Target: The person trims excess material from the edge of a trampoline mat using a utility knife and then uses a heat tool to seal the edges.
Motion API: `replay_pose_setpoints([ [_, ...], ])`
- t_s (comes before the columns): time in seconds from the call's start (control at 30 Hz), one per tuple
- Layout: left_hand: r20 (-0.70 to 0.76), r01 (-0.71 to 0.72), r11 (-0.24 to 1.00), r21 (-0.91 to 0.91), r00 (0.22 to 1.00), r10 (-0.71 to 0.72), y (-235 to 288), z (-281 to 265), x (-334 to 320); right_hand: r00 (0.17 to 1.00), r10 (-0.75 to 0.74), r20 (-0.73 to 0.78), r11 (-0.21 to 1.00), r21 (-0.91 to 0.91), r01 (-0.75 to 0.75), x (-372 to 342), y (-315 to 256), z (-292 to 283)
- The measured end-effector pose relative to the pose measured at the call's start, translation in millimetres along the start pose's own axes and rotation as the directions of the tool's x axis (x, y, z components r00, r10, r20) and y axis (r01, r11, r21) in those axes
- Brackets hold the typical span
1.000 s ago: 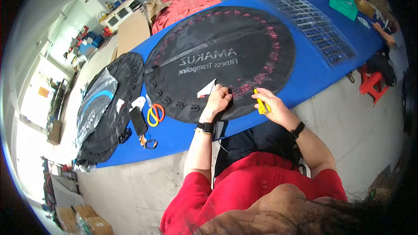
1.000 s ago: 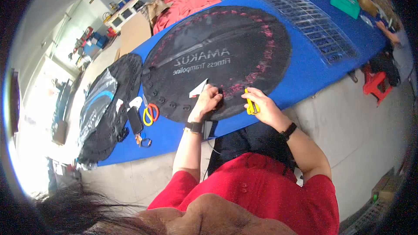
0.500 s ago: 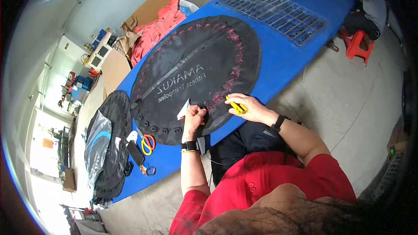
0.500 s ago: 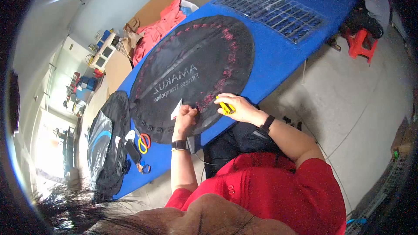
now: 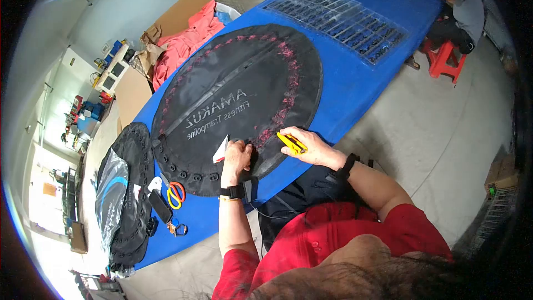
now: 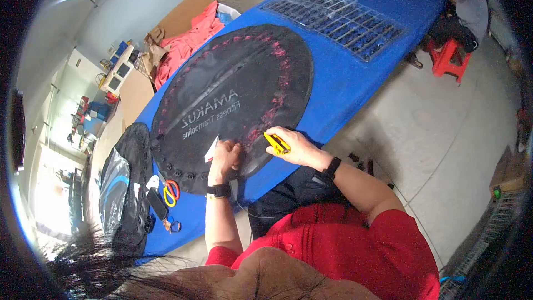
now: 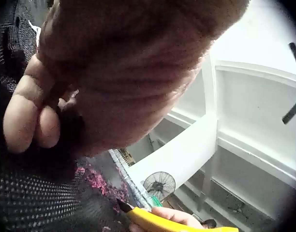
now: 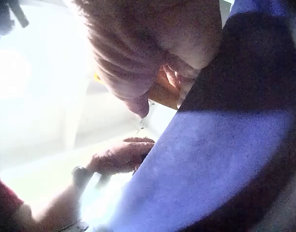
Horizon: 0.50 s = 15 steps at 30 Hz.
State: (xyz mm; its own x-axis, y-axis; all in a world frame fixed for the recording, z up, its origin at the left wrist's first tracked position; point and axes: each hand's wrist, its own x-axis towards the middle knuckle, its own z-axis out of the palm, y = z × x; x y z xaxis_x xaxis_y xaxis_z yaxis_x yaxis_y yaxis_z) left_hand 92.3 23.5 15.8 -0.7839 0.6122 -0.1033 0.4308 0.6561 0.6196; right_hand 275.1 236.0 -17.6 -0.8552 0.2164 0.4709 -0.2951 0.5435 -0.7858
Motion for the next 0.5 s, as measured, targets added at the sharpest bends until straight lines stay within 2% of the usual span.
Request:
replay_pose_setpoints([
  [0.1, -0.001, -0.068, 0.996, 0.058, 0.998, 0.068, -6, 1, 2, 0.998, 0.065, 0.017, 0.996, 0.059, -0.066, 1, 4, 1],
  [0.13, 0.014, -0.022, 0.999, -0.029, 1.000, 0.022, -5, 2, 1, 0.998, 0.065, 0.007, 0.993, 0.093, -0.065, 0, 7, 2],
  [0.27, -0.058, -0.009, 0.977, -0.213, 0.998, -0.003, -5, 6, -6, 0.997, 0.064, -0.035, 0.980, 0.189, -0.056, 4, 12, 4],
  [0.37, -0.132, -0.088, 0.990, -0.106, 0.989, 0.073, -6, 11, -7, 0.995, 0.036, -0.088, 0.986, 0.168, -0.021, 5, 9, 2],
  [0.4, -0.137, -0.088, 0.982, -0.169, 0.989, 0.065, -7, 13, -8, 0.994, 0.023, -0.106, 0.988, 0.152, -0.007, 6, 10, 4],
  [0.5, -0.146, -0.058, 0.935, -0.350, 0.989, 0.007, -11, 20, -9, 0.978, 0.177, -0.107, 0.903, 0.412, -0.118, 3, 13, 14],
])
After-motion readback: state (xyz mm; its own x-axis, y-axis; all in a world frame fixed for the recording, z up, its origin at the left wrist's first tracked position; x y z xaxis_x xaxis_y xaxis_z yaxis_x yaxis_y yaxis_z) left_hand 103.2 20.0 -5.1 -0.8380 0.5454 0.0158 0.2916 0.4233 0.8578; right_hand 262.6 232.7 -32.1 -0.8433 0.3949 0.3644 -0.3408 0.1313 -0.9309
